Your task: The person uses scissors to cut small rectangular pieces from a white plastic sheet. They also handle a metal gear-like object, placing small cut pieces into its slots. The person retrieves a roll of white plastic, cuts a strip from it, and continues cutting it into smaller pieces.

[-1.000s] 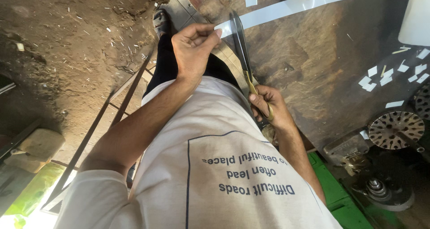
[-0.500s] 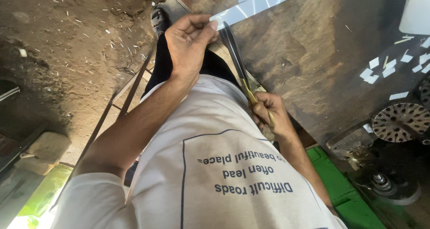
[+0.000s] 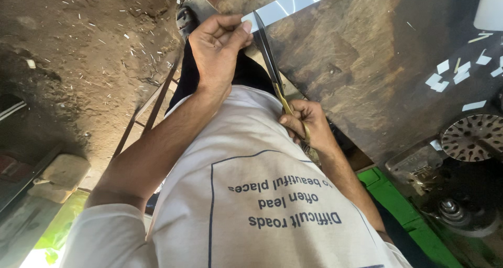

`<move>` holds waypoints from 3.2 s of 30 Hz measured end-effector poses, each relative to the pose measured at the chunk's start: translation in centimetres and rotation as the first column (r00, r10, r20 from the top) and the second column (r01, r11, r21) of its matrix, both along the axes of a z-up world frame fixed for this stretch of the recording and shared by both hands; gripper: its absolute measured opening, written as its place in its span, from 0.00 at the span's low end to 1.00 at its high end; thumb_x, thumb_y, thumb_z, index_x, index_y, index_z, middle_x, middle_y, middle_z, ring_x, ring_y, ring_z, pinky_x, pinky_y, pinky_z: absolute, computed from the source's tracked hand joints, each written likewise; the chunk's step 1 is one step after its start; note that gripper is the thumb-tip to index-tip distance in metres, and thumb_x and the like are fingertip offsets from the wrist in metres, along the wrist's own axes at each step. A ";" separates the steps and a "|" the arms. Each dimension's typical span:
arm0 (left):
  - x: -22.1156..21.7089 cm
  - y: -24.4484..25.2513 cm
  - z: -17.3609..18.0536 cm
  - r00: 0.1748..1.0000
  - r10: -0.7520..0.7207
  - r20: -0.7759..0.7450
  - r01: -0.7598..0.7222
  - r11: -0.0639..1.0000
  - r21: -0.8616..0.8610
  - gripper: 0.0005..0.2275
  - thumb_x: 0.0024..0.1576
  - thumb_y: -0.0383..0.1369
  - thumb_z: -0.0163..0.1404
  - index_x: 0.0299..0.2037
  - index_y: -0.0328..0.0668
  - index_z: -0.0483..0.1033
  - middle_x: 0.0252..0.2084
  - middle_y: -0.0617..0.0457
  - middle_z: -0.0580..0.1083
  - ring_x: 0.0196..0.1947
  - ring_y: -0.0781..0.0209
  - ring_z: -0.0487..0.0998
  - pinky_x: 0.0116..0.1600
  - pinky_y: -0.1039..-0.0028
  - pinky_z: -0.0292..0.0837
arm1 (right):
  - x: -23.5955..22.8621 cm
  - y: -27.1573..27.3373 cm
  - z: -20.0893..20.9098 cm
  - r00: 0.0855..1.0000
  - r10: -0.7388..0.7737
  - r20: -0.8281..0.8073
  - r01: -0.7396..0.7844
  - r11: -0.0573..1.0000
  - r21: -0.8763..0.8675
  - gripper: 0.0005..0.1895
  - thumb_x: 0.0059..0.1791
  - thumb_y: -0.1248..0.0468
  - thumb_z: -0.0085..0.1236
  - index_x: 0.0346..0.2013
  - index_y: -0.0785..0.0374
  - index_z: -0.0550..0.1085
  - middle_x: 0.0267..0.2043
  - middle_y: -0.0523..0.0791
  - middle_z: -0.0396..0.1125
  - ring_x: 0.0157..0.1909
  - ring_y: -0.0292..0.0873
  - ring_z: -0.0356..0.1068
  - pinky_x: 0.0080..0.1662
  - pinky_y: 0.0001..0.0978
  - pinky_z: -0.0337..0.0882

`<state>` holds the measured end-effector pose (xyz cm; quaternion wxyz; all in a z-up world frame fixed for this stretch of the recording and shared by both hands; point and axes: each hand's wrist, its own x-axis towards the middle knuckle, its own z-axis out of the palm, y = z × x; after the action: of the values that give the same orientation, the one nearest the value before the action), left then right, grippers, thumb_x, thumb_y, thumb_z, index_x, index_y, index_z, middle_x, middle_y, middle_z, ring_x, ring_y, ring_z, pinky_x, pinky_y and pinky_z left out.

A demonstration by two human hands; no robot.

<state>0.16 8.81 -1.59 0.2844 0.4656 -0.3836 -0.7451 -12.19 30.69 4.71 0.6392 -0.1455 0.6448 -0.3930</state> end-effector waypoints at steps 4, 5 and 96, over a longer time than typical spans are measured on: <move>-0.2 -0.4 -0.1 1.000 -0.014 0.011 0.014 1.000 0.011 0.06 0.59 0.22 0.59 0.44 0.28 0.79 0.36 0.46 0.82 0.34 0.65 0.84 0.42 0.76 0.84 | -0.3 -0.5 0.3 0.999 0.041 -0.032 -0.040 0.999 0.021 0.12 0.50 0.62 0.65 0.26 0.64 0.73 0.15 0.38 0.63 0.14 0.28 0.59 0.17 0.21 0.58; -0.1 -0.4 0.0 1.000 -0.018 0.010 0.018 1.000 0.012 0.06 0.59 0.22 0.59 0.44 0.28 0.78 0.37 0.46 0.82 0.34 0.65 0.84 0.42 0.76 0.84 | -0.3 -0.5 0.5 0.998 0.054 -0.037 -0.053 0.998 0.022 0.12 0.50 0.62 0.65 0.26 0.64 0.73 0.15 0.38 0.63 0.14 0.28 0.59 0.17 0.21 0.58; -6.5 -0.6 7.8 0.578 -0.794 -0.187 0.801 0.596 -0.056 0.13 0.58 0.21 0.56 0.53 0.28 0.74 0.39 0.46 0.80 0.36 0.65 0.84 0.37 0.81 0.81 | 3.4 -5.5 3.1 0.073 -0.991 0.116 0.907 0.017 -0.421 0.09 0.52 0.70 0.62 0.42 0.64 0.70 0.35 0.46 0.71 0.31 0.39 0.73 0.30 0.26 0.71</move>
<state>-6.33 8.19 6.24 -0.0530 0.1745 -0.5093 -0.8411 -8.79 25.17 7.81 0.0895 0.1634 0.5428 -0.8189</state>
